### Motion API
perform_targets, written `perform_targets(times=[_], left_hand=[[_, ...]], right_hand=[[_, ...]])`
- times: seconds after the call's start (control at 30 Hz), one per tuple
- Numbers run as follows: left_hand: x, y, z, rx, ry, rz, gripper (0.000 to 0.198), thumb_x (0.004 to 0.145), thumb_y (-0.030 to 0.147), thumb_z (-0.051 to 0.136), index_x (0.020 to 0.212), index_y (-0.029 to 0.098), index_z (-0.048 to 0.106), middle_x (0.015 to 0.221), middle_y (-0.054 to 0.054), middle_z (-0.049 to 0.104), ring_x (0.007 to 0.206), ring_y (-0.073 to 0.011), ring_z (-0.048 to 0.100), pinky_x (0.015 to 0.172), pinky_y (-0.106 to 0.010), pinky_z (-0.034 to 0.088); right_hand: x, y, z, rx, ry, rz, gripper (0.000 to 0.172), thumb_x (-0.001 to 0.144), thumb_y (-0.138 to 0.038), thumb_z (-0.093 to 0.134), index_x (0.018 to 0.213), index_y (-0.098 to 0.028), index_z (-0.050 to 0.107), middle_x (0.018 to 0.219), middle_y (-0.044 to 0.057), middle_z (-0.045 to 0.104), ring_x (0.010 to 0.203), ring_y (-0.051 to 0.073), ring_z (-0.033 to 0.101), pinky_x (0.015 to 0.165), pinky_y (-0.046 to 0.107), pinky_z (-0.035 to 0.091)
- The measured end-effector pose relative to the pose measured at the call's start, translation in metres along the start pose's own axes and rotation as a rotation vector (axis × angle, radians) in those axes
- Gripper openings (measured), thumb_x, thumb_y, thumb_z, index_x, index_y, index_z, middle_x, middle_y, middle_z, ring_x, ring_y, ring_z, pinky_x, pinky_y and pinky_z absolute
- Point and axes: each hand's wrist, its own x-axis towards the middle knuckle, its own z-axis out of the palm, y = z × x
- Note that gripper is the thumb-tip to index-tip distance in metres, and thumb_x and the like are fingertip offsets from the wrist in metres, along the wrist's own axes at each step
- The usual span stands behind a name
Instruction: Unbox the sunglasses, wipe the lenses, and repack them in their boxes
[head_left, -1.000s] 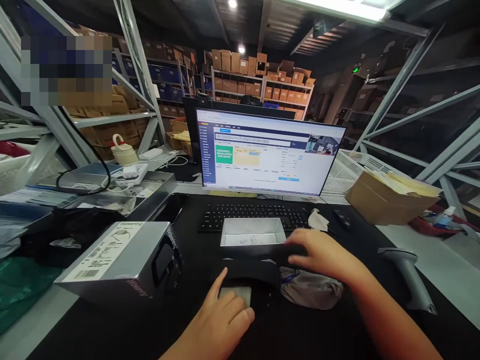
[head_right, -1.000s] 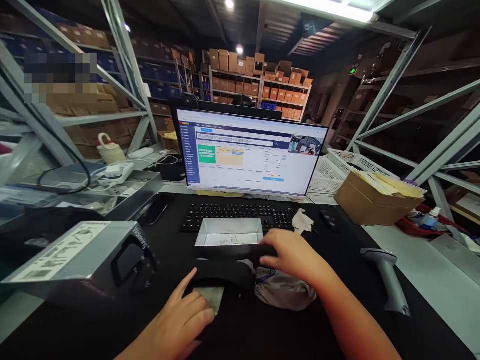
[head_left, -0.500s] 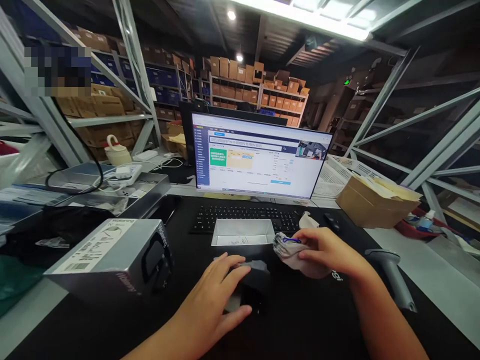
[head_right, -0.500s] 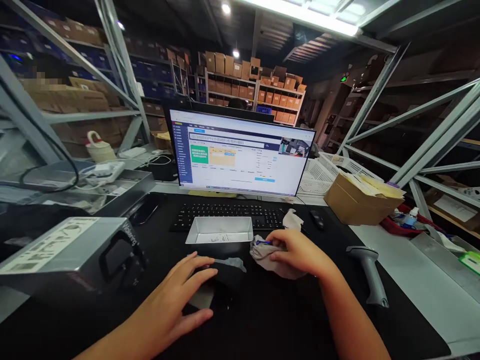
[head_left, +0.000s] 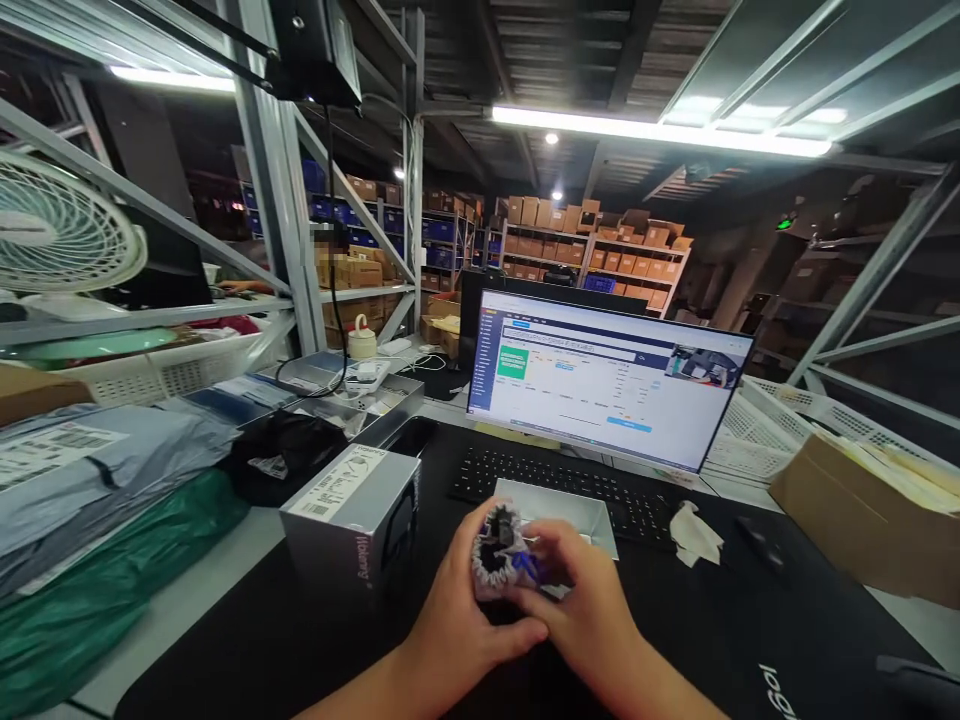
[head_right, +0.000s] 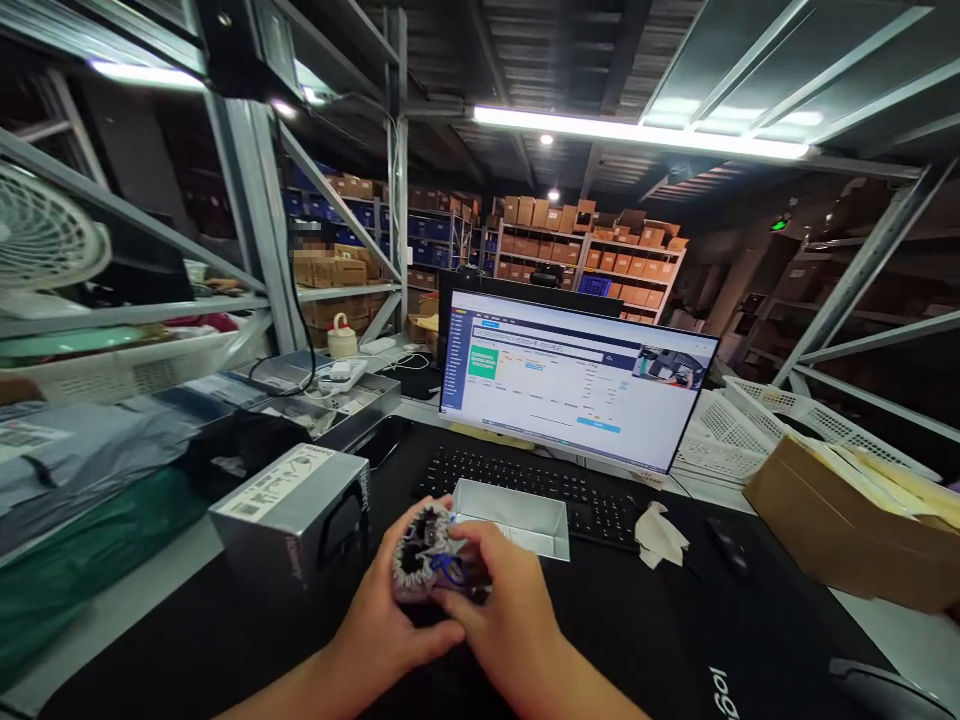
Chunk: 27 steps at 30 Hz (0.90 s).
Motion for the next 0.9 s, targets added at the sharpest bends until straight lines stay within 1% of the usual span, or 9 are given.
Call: perform_targets(times=[0.13, 0.2, 0.27, 0.33, 0.47, 0.57, 0.63, 0.7, 0.9], left_hand=[[0.003, -0.005, -0.011, 0.090, -0.109, 0.159, 0.081, 0.077, 0.067, 0.072, 0.142, 0.026, 0.044, 0.135, -0.013, 0.061, 0.123, -0.0287, 0.063, 0.105, -0.045, 0.054], [0.003, -0.004, -0.015, 0.127, -0.155, 0.235, 0.065, 0.088, 0.051, 0.069, 0.143, 0.027, 0.044, 0.139, -0.013, 0.059, 0.127, -0.0267, 0.060, 0.107, -0.042, 0.053], [0.003, -0.001, -0.019, 0.150, -0.176, 0.268, 0.053, 0.096, 0.033, 0.061, 0.146, 0.026, 0.043, 0.144, -0.013, 0.055, 0.131, -0.0251, 0.057, 0.107, -0.040, 0.052], [0.004, 0.000, -0.022, 0.163, -0.147, 0.271, 0.051, 0.098, 0.023, 0.055, 0.147, 0.027, 0.042, 0.147, -0.013, 0.052, 0.134, -0.0241, 0.055, 0.109, -0.039, 0.051], [0.007, -0.002, -0.025, 0.182, -0.113, 0.244, 0.054, 0.096, 0.023, 0.060, 0.147, 0.025, 0.043, 0.147, -0.012, 0.054, 0.134, -0.0229, 0.054, 0.113, -0.039, 0.048], [0.007, -0.003, -0.024, 0.217, -0.197, 0.299, 0.055, 0.098, 0.015, 0.052, 0.151, 0.022, 0.037, 0.149, -0.012, 0.052, 0.138, -0.0208, 0.050, 0.115, -0.037, 0.046], [0.006, -0.002, -0.022, 0.223, -0.275, 0.358, 0.057, 0.099, 0.010, 0.046, 0.153, 0.020, 0.033, 0.152, -0.013, 0.049, 0.141, -0.0205, 0.047, 0.115, -0.036, 0.046], [0.005, 0.000, -0.020, 0.206, -0.321, 0.386, 0.056, 0.099, 0.007, 0.043, 0.153, 0.018, 0.034, 0.152, -0.014, 0.048, 0.143, -0.0206, 0.045, 0.115, -0.036, 0.046], [0.007, 0.012, -0.022, 0.095, -0.296, 0.329, 0.044, 0.097, 0.009, 0.051, 0.141, 0.016, 0.049, 0.147, -0.014, 0.054, 0.139, -0.0191, 0.050, 0.114, -0.033, 0.047]], right_hand=[[-0.004, -0.001, -0.004, 0.063, -0.203, 0.072, 0.052, 0.066, 0.001, 0.066, 0.111, -0.025, 0.064, 0.091, 0.000, 0.075, 0.082, 0.020, 0.072, 0.076, 0.030, 0.059], [-0.006, -0.010, -0.018, 0.159, -0.342, 0.076, 0.051, 0.072, 0.002, 0.059, 0.113, -0.026, 0.067, 0.101, 0.001, 0.076, 0.092, 0.020, 0.073, 0.083, 0.031, 0.060], [-0.008, -0.018, -0.033, 0.180, -0.399, 0.068, 0.046, 0.078, -0.001, 0.058, 0.114, -0.027, 0.070, 0.108, 0.002, 0.075, 0.098, 0.020, 0.073, 0.089, 0.032, 0.060], [-0.011, -0.022, -0.045, 0.070, -0.307, 0.000, 0.037, 0.085, -0.008, 0.061, 0.114, -0.028, 0.072, 0.108, 0.003, 0.076, 0.096, 0.021, 0.073, 0.089, 0.033, 0.061], [-0.014, -0.022, -0.054, -0.204, 0.017, -0.300, 0.032, 0.093, -0.014, 0.057, 0.116, -0.032, 0.070, 0.110, 0.005, 0.076, 0.099, 0.023, 0.073, 0.086, 0.035, 0.062], [-0.014, -0.028, -0.052, -0.343, -0.040, -0.499, 0.035, 0.092, -0.013, 0.057, 0.119, -0.032, 0.070, 0.128, 0.009, 0.069, 0.113, 0.025, 0.069, 0.090, 0.037, 0.062], [-0.014, -0.031, -0.049, -0.422, -0.119, -0.557, 0.034, 0.092, -0.013, 0.058, 0.119, -0.029, 0.071, 0.134, 0.011, 0.066, 0.121, 0.026, 0.065, 0.094, 0.036, 0.061], [-0.016, -0.031, -0.047, -0.464, -0.155, -0.541, 0.034, 0.093, -0.013, 0.058, 0.121, -0.027, 0.069, 0.133, 0.011, 0.066, 0.123, 0.025, 0.064, 0.097, 0.035, 0.060], [-0.025, -0.012, -0.049, -0.517, -0.129, -0.489, 0.035, 0.092, -0.016, 0.058, 0.123, -0.030, 0.068, 0.133, 0.008, 0.067, 0.112, 0.025, 0.071, 0.091, 0.033, 0.064]])
